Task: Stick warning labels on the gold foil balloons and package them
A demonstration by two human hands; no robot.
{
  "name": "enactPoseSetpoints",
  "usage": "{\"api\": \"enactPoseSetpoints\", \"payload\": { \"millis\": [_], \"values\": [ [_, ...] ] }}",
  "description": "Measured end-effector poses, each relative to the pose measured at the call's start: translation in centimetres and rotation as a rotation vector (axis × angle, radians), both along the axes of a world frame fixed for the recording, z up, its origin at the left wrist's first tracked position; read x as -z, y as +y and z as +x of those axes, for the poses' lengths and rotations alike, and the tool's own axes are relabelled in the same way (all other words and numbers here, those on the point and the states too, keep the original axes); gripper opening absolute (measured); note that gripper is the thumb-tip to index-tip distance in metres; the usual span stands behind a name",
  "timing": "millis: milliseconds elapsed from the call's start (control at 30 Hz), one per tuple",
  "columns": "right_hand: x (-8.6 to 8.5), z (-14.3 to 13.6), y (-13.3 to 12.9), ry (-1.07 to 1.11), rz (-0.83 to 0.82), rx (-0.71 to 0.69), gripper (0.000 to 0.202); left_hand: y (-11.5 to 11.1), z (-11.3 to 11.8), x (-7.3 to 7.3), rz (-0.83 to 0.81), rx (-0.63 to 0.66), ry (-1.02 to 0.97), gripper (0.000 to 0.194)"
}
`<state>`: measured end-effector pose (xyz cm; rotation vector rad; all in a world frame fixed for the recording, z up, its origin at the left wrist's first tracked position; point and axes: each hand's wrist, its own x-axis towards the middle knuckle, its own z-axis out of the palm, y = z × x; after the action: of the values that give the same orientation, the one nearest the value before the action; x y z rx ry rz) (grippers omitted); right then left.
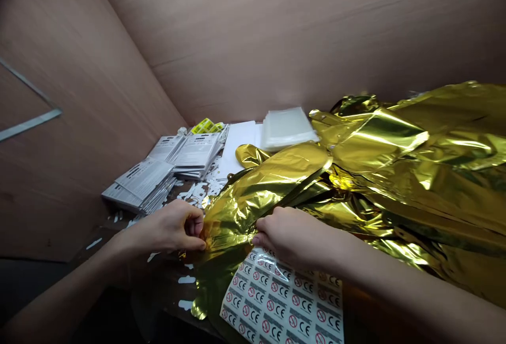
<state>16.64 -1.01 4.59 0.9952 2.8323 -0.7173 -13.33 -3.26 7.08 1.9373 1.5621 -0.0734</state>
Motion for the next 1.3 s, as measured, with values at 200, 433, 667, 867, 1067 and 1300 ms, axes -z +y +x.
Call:
{"api": "enactPoseSetpoints", "payload": {
  "millis": [200,433,667,867,1067,1300],
  "values": [
    [-1.4,0.3,-0.2,-0.036,-0.03,-0.026,0.039,1.9,-2.5,1.5,-0.381,-0.191,-0.216,0.048],
    [-1.6,0.3,-0.2,-0.051,-0.049,-0.026,0.037,1.1,-2.3,0.5,-0.252,-0.225,-0.223,0.045],
    [-2.0,0.5,0.1,-0.019,-0.087,-0.035,0.034,-5.9,0.1,0.5,0.401,0.489,-0.19,0.056],
    [-2.8,1.1,0.6,0.005,-0.087,-0.062,0.032,-9.0,1.0,1.5,0.615,0.737,-0.072,0.038],
    [-6.3,3.9,2.3,0.151,-0.048,-0.017,0.034,-9.9,0.8,1.8,0.686,0.664,-0.23,0.037],
    [-11.2,8.4,3.0,0.231,0.058,0.143,0.045,-8.1,1.0,-0.3,0.405,0.407,-0.287,0.01]
  ]
}}
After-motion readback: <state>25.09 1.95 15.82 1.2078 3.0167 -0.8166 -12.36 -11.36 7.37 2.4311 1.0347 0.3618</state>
